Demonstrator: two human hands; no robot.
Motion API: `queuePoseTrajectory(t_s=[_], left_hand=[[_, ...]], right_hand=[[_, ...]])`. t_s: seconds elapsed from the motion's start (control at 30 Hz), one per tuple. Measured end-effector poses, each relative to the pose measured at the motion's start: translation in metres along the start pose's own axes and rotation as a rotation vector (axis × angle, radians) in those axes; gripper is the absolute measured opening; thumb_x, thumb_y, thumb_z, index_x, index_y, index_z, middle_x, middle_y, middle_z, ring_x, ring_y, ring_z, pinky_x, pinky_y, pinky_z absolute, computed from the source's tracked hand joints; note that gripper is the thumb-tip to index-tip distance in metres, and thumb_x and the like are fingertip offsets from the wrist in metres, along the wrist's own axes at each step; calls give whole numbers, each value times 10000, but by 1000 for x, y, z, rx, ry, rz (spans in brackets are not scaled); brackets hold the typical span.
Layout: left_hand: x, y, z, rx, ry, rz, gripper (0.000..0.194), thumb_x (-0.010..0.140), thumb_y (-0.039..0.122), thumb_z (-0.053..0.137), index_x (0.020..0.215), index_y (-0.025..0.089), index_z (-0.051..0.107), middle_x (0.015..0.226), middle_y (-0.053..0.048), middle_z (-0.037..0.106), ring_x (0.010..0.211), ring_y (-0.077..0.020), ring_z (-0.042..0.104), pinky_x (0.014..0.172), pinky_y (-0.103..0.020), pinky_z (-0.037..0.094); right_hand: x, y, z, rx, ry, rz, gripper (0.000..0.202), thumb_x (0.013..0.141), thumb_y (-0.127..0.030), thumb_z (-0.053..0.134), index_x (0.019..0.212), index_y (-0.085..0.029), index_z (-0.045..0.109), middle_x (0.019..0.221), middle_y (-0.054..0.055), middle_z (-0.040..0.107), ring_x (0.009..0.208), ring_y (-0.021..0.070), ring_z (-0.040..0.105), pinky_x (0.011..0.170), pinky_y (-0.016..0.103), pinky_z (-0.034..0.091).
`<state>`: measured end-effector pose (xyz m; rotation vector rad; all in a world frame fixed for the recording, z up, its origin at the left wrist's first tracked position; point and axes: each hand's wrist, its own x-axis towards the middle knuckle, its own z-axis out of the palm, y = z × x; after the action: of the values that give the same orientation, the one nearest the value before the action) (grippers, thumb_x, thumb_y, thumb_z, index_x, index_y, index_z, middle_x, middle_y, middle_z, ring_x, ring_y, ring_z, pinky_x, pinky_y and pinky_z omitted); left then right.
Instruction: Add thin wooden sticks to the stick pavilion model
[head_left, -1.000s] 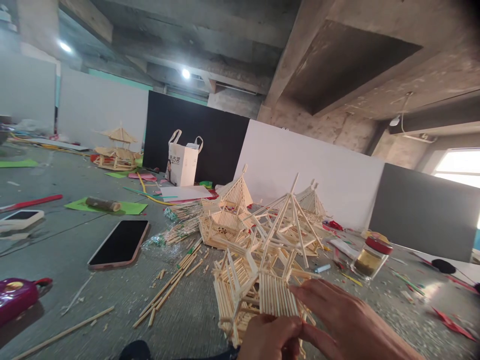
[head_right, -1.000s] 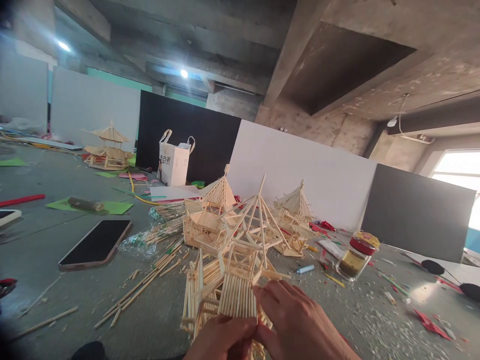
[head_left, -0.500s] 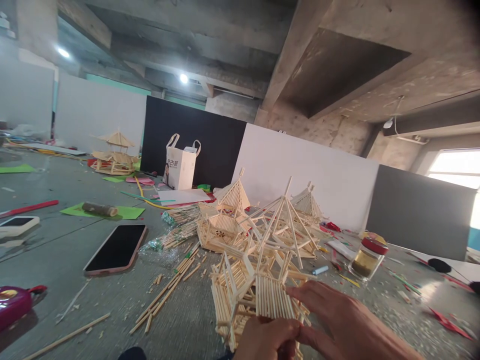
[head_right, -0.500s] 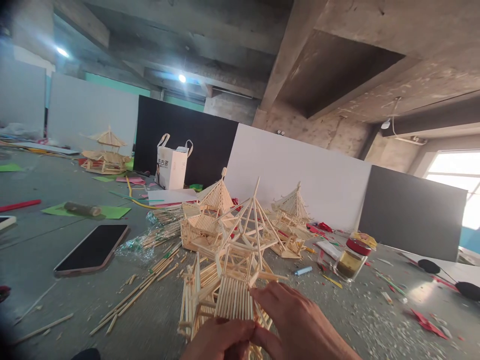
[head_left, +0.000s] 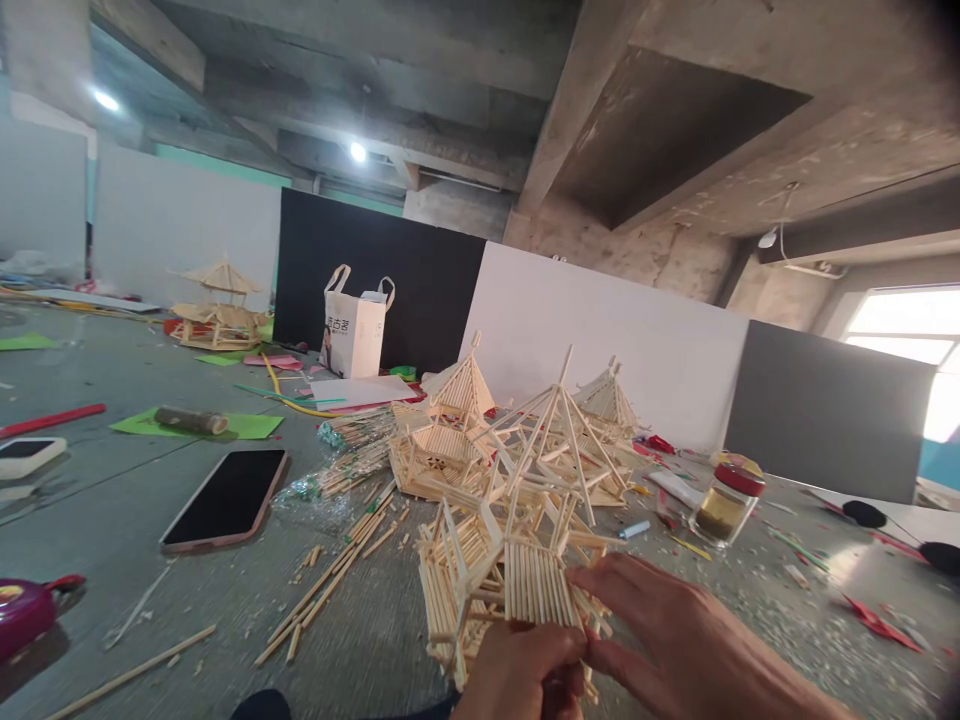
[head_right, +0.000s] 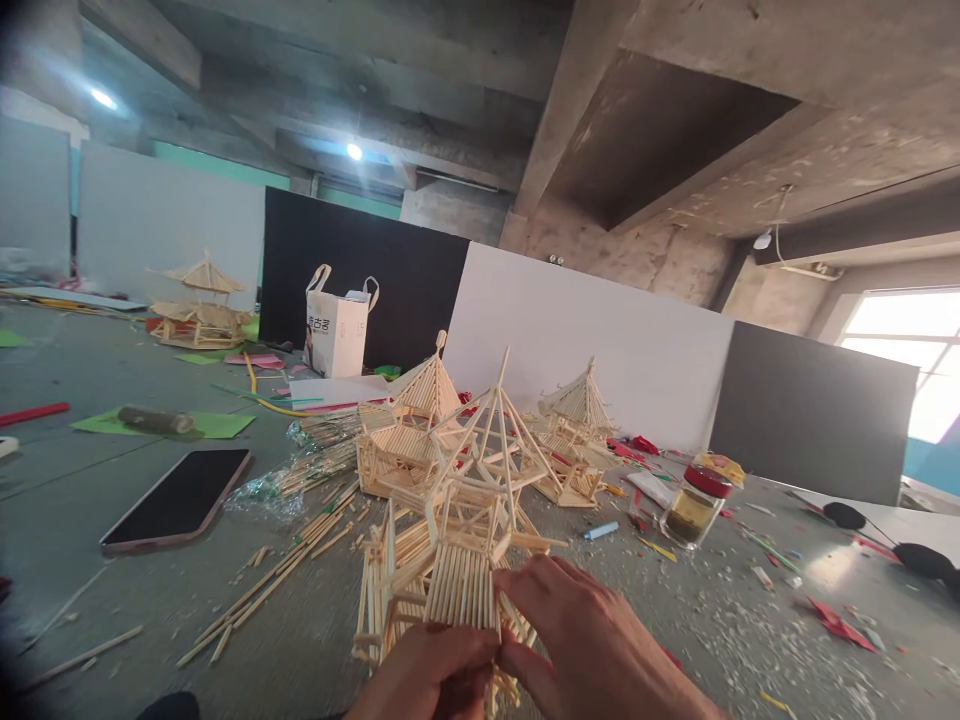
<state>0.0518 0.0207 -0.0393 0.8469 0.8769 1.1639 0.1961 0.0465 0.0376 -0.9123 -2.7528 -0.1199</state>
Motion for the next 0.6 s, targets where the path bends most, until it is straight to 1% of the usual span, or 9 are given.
queuePoseTrajectory(t_s=[0.13, 0.27, 0.43, 0.5, 0.6], left_hand=[[-3, 4, -2, 77, -58, 3, 265, 664, 330, 523, 444, 187, 485, 344, 49, 366, 355, -71, 322, 406, -235, 209], [-3, 5, -2, 102, -62, 6, 275, 652, 342, 542, 435, 189, 470, 347, 50, 361, 347, -63, 306, 401, -240, 193], [-3, 6, -2, 88, -101, 12, 268, 649, 354, 567, 457, 182, 492, 344, 57, 359, 331, -51, 280, 402, -244, 176], [-4, 7, -2, 93, -116, 18, 284, 651, 369, 575, 454, 179, 499, 334, 58, 350, 335, -52, 288, 404, -244, 179], [-6, 8, -2, 95, -122, 7, 303, 664, 392, 579, 463, 182, 493, 331, 69, 330, 347, -55, 287, 412, -236, 191]], right_hand=[[-1, 3, 3, 28, -18, 19, 353, 760, -82, 650, 1099, -164, 594, 1032, 97, 627, 930, 257, 604, 803, 430, 531], [-2, 3, 3, 35, 3, 10, 387, 758, -76, 648, 1129, -165, 579, 1047, 95, 623, 935, 257, 601, 799, 427, 533], [-2, -1, 1, 46, 24, 16, 378, 695, -13, 662, 1034, -173, 617, 968, 87, 639, 879, 262, 614, 720, 396, 551], [-2, -1, 3, 62, 18, 29, 394, 691, 0, 654, 1041, -175, 611, 961, 83, 635, 873, 258, 611, 721, 398, 544], [-2, -1, 4, 114, 25, 44, 332, 715, -20, 654, 996, -191, 611, 947, 58, 622, 875, 240, 597, 745, 395, 525]])
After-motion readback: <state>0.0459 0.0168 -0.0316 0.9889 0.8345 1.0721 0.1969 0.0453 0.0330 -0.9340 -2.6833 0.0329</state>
